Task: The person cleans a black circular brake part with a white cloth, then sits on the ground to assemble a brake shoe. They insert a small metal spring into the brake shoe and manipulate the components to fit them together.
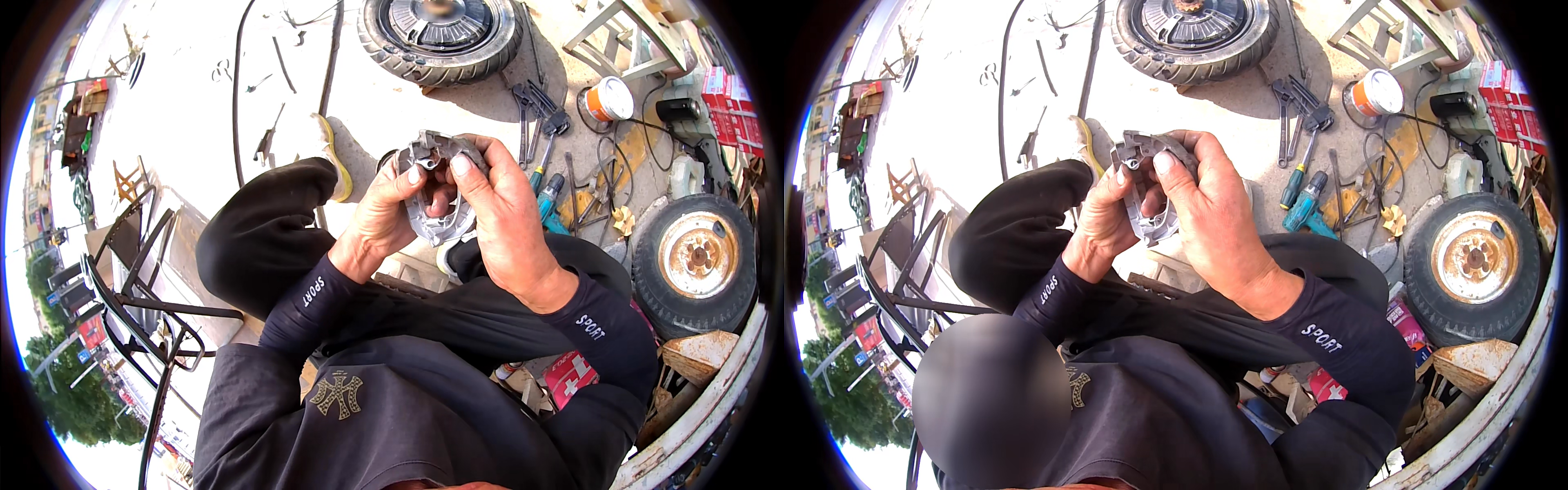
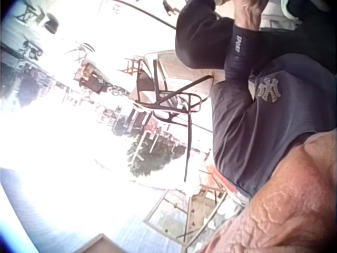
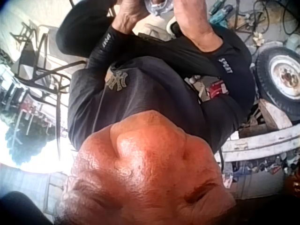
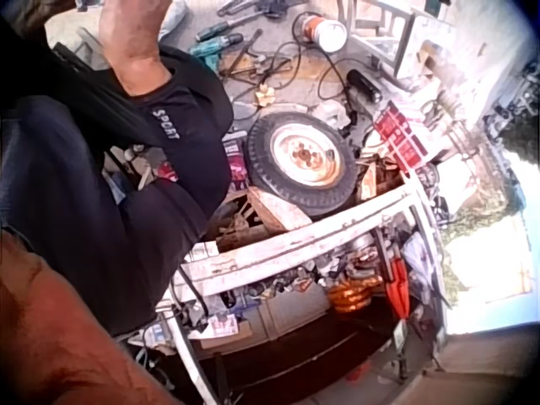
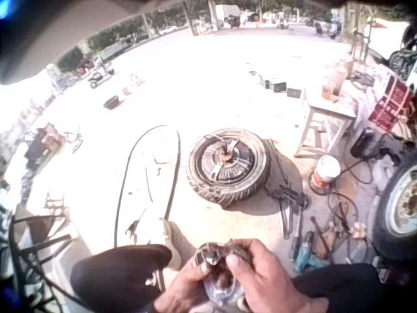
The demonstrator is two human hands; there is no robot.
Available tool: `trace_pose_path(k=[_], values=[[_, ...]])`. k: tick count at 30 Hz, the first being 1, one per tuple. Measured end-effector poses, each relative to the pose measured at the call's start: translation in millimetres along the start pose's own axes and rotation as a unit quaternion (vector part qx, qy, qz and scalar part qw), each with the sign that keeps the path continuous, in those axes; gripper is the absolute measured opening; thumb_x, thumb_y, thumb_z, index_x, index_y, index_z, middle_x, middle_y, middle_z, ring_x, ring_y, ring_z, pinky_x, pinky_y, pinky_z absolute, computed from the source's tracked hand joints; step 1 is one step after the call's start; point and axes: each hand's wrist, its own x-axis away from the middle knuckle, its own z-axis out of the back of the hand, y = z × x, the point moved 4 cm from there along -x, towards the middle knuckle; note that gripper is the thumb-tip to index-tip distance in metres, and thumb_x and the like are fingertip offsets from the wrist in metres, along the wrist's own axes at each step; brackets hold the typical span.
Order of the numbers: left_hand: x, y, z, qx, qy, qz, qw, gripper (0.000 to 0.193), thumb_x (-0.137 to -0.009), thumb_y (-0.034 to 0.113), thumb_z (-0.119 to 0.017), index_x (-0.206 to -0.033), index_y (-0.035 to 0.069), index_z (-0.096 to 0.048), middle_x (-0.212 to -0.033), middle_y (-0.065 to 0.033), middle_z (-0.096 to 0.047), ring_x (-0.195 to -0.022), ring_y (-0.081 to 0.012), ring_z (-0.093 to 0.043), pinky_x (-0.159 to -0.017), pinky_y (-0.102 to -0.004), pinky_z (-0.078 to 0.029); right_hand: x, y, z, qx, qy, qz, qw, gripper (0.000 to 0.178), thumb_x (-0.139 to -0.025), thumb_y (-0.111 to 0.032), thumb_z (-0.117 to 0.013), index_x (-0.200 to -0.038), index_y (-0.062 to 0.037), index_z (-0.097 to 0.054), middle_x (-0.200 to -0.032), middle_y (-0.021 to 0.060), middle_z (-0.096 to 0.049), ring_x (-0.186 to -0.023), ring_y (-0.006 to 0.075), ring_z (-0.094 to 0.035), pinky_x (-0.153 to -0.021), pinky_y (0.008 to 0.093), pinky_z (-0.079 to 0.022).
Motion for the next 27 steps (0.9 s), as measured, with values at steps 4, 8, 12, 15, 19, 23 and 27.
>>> trace_pose_path(k=[4,8,12,15,19,23,27], values=[[0,-2,4,0.005,0.003,-0.009,1.0,0.042,-0.084,0.028,-0.081,-0.113,0.003,-0.065,-0.095,-0.0064,-0.068,-0.071,-0.0145,-0.063,-0.066,-0.0266,-0.05,-4,1,0,0.005,-0.005,0.002,1.0,0.023,-0.103,-0.011,-0.053,-0.119,0.0047,-0.049,-0.097,0.0082,-0.064,-0.073,0.0096,-0.06,-0.069,0.0241,-0.051],[-1,-9,13,0.035,0.012,0.0,0.999,0.045,-0.083,0.029,-0.082,-0.114,0.002,-0.065,-0.095,-0.0063,-0.069,-0.071,-0.0147,-0.063,-0.066,-0.0265,-0.05,-2,2,0,0.055,0.013,0.004,0.998,0.022,-0.103,-0.01,-0.054,-0.119,0.004,-0.049,-0.096,0.0076,-0.064,-0.074,0.0092,-0.06,-0.069,0.0241,-0.052],[-5,-13,19,0.062,0.002,0.006,0.998,0.046,-0.082,0.03,-0.083,-0.114,0.002,-0.065,-0.094,-0.0063,-0.069,-0.073,-0.0147,-0.063,-0.068,-0.0268,-0.05,-7,0,1,0.069,0.011,-0.008,0.998,0.023,-0.103,-0.01,-0.054,-0.12,0.0038,-0.049,-0.095,0.0075,-0.064,-0.075,0.0091,-0.061,-0.07,0.0243,-0.052],[-7,-12,18,0.061,-0.003,0.008,0.998,0.048,-0.081,0.031,-0.083,-0.115,0.003,-0.064,-0.093,-0.0061,-0.068,-0.075,-0.0146,-0.063,-0.07,-0.0277,-0.05,-12,-1,2,0.087,0.0,-0.016,0.996,0.024,-0.103,-0.011,-0.054,-0.121,0.0035,-0.049,-0.095,0.0073,-0.064,-0.075,0.0089,-0.06,-0.071,0.0245,-0.052],[-8,-14,18,0.057,0.003,0.014,0.998,0.051,-0.08,0.034,-0.084,-0.116,0.003,-0.064,-0.089,-0.0054,-0.067,-0.077,-0.0144,-0.063,-0.072,-0.0287,-0.049,-14,-2,1,0.131,0.006,-0.01,0.991,0.024,-0.103,-0.012,-0.053,-0.122,0.0027,-0.05,-0.095,0.0067,-0.063,-0.074,0.0085,-0.059,-0.07,0.0251,-0.052],[-11,-16,21,0.061,0.038,0.008,0.997,0.051,-0.08,0.035,-0.084,-0.116,0.004,-0.063,-0.086,-0.0048,-0.066,-0.076,-0.0141,-0.062,-0.072,-0.0284,-0.049,-16,-3,2,0.181,0.023,-0.011,0.983,0.023,-0.104,-0.012,-0.053,-0.122,0.0017,-0.05,-0.094,0.0064,-0.063,-0.074,0.0085,-0.058,-0.069,0.0256,-0.051],[-11,-17,23,0.07,0.043,0.012,0.997,0.051,-0.079,0.036,-0.085,-0.114,0.005,-0.064,-0.085,-0.0046,-0.065,-0.076,-0.0139,-0.062,-0.071,-0.0276,-0.048,-20,-4,0,0.18,0.019,-0.023,0.983,0.022,-0.104,-0.011,-0.053,-0.122,0.0014,-0.05,-0.093,0.0062,-0.062,-0.074,0.0085,-0.057,-0.068,0.0253,-0.05]])
